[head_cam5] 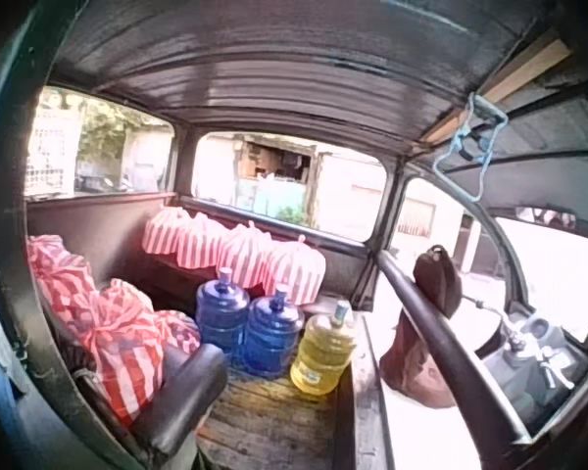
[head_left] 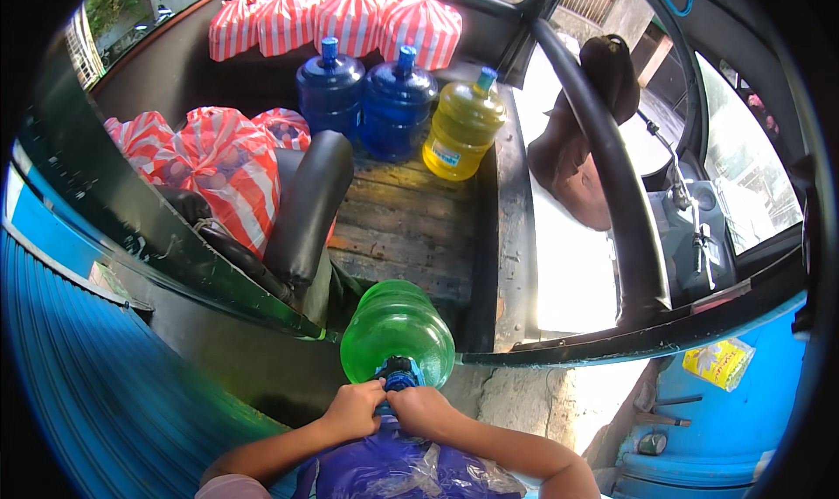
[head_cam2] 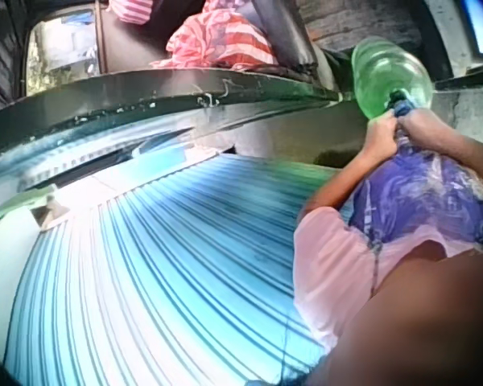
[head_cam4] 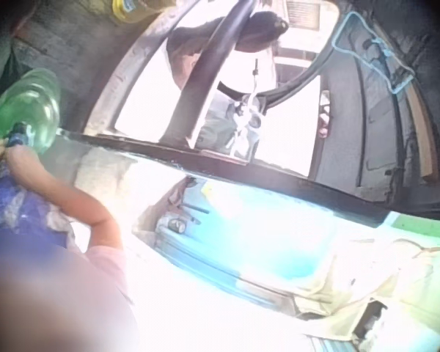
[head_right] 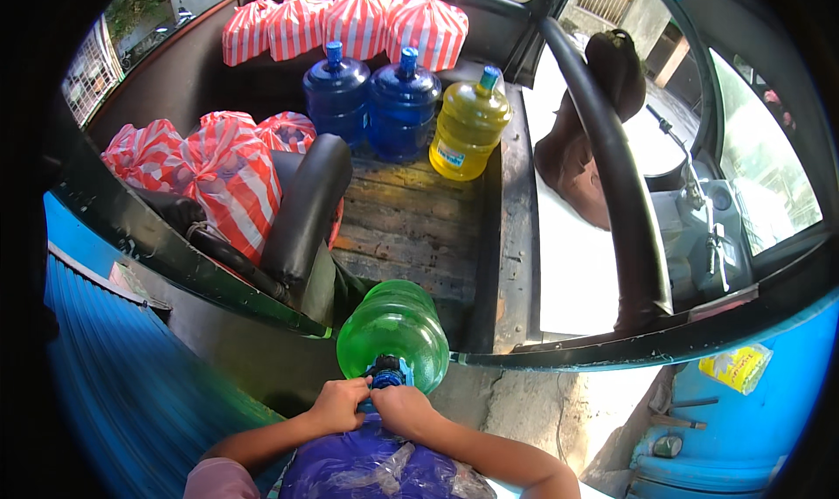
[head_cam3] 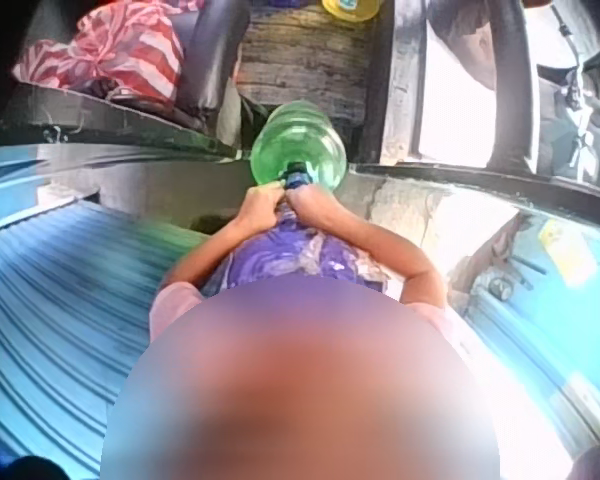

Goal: The person repeatedly carries large water containers from a storage room into a three-wheeled vehicle and places them on the back seat. The person uses a blue plastic bottle lifter to grip and transport the containers.

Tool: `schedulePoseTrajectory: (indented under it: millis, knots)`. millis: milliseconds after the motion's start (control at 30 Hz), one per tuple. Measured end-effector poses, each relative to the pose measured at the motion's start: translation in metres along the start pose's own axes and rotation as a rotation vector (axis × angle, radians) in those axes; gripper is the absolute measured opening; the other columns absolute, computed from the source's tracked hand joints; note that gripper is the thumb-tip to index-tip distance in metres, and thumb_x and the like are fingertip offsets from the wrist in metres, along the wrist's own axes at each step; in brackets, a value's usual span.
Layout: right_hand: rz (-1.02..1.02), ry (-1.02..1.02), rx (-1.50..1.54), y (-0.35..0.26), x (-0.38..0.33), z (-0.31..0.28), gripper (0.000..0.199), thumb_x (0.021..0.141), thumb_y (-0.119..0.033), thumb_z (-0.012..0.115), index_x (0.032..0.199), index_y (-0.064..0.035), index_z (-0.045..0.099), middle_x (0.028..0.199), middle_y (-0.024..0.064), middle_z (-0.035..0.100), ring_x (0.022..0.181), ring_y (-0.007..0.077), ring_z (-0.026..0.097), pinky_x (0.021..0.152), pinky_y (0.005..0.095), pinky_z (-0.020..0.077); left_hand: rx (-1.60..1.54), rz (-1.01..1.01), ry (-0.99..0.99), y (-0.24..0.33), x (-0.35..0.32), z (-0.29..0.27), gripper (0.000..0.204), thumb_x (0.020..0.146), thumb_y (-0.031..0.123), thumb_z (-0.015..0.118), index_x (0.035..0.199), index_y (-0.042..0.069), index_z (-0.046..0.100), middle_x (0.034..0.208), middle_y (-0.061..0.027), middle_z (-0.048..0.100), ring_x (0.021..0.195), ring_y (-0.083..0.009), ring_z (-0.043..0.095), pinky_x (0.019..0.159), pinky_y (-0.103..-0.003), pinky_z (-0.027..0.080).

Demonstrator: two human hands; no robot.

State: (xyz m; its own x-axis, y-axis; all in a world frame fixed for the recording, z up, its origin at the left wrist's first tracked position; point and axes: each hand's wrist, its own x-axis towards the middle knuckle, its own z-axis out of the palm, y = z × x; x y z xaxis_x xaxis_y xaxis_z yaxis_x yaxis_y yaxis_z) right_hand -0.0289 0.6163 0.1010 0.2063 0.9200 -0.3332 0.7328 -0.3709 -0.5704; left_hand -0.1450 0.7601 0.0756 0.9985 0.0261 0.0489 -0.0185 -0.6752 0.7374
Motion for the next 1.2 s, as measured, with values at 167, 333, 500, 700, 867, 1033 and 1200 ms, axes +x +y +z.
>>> schedulePoseTrajectory:
  millis: [167, 333, 500, 700, 867, 1033, 1200]
  knots:
    - [0.000, 0.065, -0.228, -0.009, 0.000, -0.030, 0.015, 0.077, -0.009, 0.060, 0.092, -0.0057, 0.058, 0.071, 0.0143, 0.067, 0.066, 0.0328, 0.068, 0.057, 0.0432, 0.0548, 0.066, 0.063, 0.046, 0.010, 0.018, -0.021, 0.031, 0.061, 0.011, 0.065, 0.089, -0.001, 0.063, 0.104, -0.0241, 0.063, 0.089, -0.0379, 0.063, 0.076, -0.043, 0.053]
    - [0.014, 0.213, -0.461, 0.028, 0.053, -0.088, 0.016, 0.075, -0.014, 0.063, 0.091, -0.0113, 0.061, 0.073, 0.0093, 0.068, 0.068, 0.0283, 0.069, 0.058, 0.0402, 0.0543, 0.117, -0.017, 0.294, -0.011, 0.094, -0.028, 0.022, 0.061, 0.002, 0.063, 0.082, 0.000, 0.058, 0.083, -0.0187, 0.058, 0.080, -0.0409, 0.060, 0.070, -0.047, 0.050]
    - [0.004, 0.327, -0.471, 0.072, 0.108, -0.163, 0.025, 0.069, -0.019, 0.066, 0.093, -0.0142, 0.063, 0.074, 0.0103, 0.068, 0.072, 0.0299, 0.068, 0.063, 0.0423, 0.0533, 0.083, 0.082, 0.537, -0.028, 0.178, -0.054, 0.041, 0.063, -0.004, 0.059, 0.104, 0.002, 0.054, 0.096, -0.0177, 0.052, 0.089, -0.0418, 0.056, 0.072, -0.048, 0.048]
    - [0.220, 0.561, -0.296, 0.135, 0.157, -0.261, 0.031, 0.065, -0.012, 0.063, 0.096, -0.0134, 0.067, 0.083, 0.0164, 0.068, 0.083, 0.0366, 0.065, 0.075, 0.0450, 0.0521, 0.177, -0.121, 0.628, -0.053, 0.231, -0.035, 0.081, 0.076, 0.012, 0.061, 0.146, 0.002, 0.021, 0.148, -0.0268, 0.022, 0.137, -0.0480, 0.022, 0.112, -0.055, 0.020]
    - [0.176, 0.469, -0.215, 0.152, 0.187, -0.282, 0.029, 0.063, -0.011, 0.062, 0.092, -0.0107, 0.067, 0.081, 0.0182, 0.067, 0.082, 0.0375, 0.065, 0.075, 0.0446, 0.0518, -0.127, -0.425, 0.652, -0.071, 0.244, 0.017, 0.090, 0.085, 0.043, 0.064, 0.152, 0.013, 0.012, 0.153, -0.0303, -0.001, 0.137, -0.0590, 0.004, 0.105, -0.070, 0.014]
    - [0.165, 0.565, -0.141, 0.184, 0.197, -0.303, 0.027, 0.062, -0.007, 0.061, 0.089, -0.0053, 0.065, 0.081, 0.0206, 0.066, 0.082, 0.0390, 0.064, 0.074, 0.0441, 0.0505, 0.137, -0.578, 0.439, -0.066, 0.305, 0.024, 0.084, 0.081, 0.049, 0.063, 0.150, 0.022, 0.025, 0.157, -0.0193, 0.000, 0.137, -0.0584, -0.011, 0.089, -0.085, 0.008]
    - [0.397, 0.731, 0.097, 0.250, 0.199, -0.328, 0.016, 0.073, -0.014, 0.068, 0.083, -0.0026, 0.065, 0.078, 0.0228, 0.063, 0.076, 0.0389, 0.063, 0.069, 0.0416, 0.0485, 0.234, -0.400, 0.317, -0.080, 0.374, -0.016, 0.072, 0.078, 0.039, 0.065, 0.143, 0.018, 0.040, 0.153, -0.0168, 0.020, 0.140, -0.0531, 0.003, 0.096, -0.082, 0.008]
